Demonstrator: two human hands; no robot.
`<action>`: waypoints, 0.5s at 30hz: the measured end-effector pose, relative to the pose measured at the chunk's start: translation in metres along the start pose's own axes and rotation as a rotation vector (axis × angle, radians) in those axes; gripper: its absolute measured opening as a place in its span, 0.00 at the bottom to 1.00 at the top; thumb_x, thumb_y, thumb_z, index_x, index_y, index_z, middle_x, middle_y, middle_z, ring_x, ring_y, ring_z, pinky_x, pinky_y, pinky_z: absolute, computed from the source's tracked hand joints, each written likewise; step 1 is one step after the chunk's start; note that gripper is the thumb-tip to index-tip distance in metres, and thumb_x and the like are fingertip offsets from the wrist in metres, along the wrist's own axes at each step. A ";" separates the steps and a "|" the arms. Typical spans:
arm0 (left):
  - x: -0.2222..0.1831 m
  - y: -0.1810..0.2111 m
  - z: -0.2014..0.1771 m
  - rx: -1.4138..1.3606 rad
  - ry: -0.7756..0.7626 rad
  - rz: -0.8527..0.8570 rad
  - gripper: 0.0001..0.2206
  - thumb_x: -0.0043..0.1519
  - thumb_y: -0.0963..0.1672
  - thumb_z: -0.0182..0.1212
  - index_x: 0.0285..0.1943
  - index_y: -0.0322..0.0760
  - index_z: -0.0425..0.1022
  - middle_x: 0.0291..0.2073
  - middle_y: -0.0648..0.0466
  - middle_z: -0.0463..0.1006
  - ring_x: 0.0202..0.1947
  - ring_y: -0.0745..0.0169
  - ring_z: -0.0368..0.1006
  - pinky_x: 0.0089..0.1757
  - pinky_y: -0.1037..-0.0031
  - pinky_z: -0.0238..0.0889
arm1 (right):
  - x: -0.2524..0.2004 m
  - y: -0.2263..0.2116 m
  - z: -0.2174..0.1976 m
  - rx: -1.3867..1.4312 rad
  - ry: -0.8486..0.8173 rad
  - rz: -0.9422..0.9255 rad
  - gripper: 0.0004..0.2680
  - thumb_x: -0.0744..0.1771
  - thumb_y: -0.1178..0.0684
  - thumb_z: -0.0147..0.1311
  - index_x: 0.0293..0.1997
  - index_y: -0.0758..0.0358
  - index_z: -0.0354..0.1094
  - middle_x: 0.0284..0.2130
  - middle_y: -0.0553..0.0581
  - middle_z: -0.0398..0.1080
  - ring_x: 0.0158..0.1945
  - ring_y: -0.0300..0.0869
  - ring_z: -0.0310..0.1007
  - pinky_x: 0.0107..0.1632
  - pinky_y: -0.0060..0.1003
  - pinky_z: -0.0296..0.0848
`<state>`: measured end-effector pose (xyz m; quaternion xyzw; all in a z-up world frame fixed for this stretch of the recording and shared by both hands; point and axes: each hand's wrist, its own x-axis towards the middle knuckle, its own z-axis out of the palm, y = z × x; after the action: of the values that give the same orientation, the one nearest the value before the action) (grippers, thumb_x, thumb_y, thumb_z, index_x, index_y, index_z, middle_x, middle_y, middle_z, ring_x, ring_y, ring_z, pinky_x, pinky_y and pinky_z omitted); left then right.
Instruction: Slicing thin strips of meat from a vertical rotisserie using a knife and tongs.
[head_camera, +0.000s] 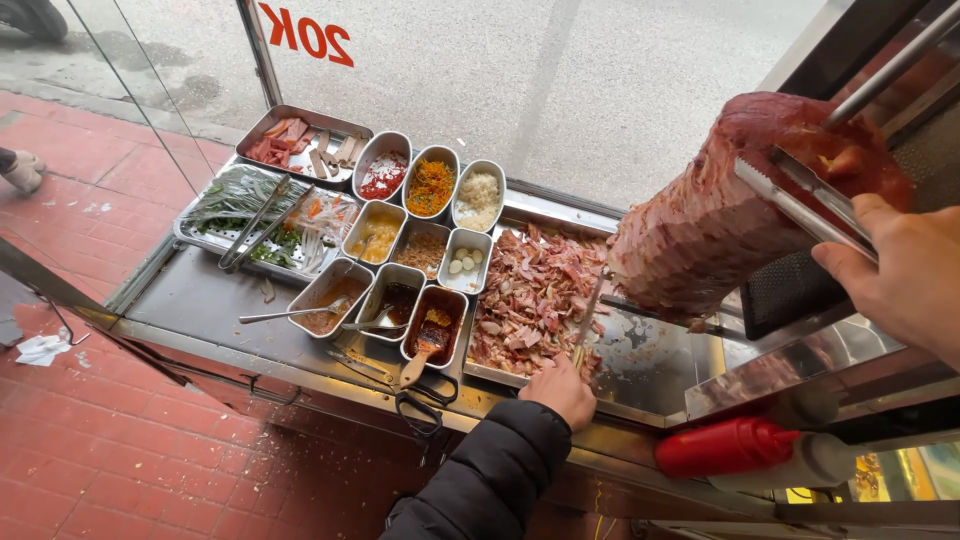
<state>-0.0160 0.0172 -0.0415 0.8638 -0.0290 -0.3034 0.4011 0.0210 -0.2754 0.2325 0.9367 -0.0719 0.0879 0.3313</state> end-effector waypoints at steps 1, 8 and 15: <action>0.004 -0.004 -0.003 0.000 0.001 0.000 0.23 0.74 0.48 0.47 0.73 0.29 0.61 0.65 0.31 0.77 0.65 0.21 0.72 0.61 0.36 0.66 | 0.000 0.002 0.003 0.000 0.001 0.000 0.24 0.74 0.23 0.48 0.71 0.42 0.74 0.37 0.52 0.91 0.38 0.48 0.94 0.45 0.35 0.89; -0.022 -0.008 -0.039 -0.039 0.081 0.066 0.23 0.73 0.49 0.45 0.74 0.36 0.64 0.51 0.34 0.82 0.48 0.26 0.77 0.49 0.37 0.68 | -0.012 0.017 0.023 0.332 0.064 -0.056 0.16 0.75 0.35 0.57 0.65 0.50 0.74 0.28 0.57 0.84 0.31 0.53 0.87 0.46 0.41 0.82; -0.064 0.043 -0.064 -0.261 0.165 0.406 0.23 0.76 0.47 0.46 0.81 0.38 0.59 0.30 0.54 0.73 0.25 0.59 0.65 0.30 0.63 0.69 | -0.006 0.045 0.022 0.758 0.053 -0.100 0.13 0.74 0.53 0.61 0.70 0.57 0.75 0.31 0.63 0.79 0.28 0.54 0.78 0.42 0.45 0.72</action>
<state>-0.0253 0.0497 0.0529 0.8030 -0.1294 -0.1464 0.5630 0.0086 -0.3240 0.2418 0.9925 0.0200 0.1159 -0.0329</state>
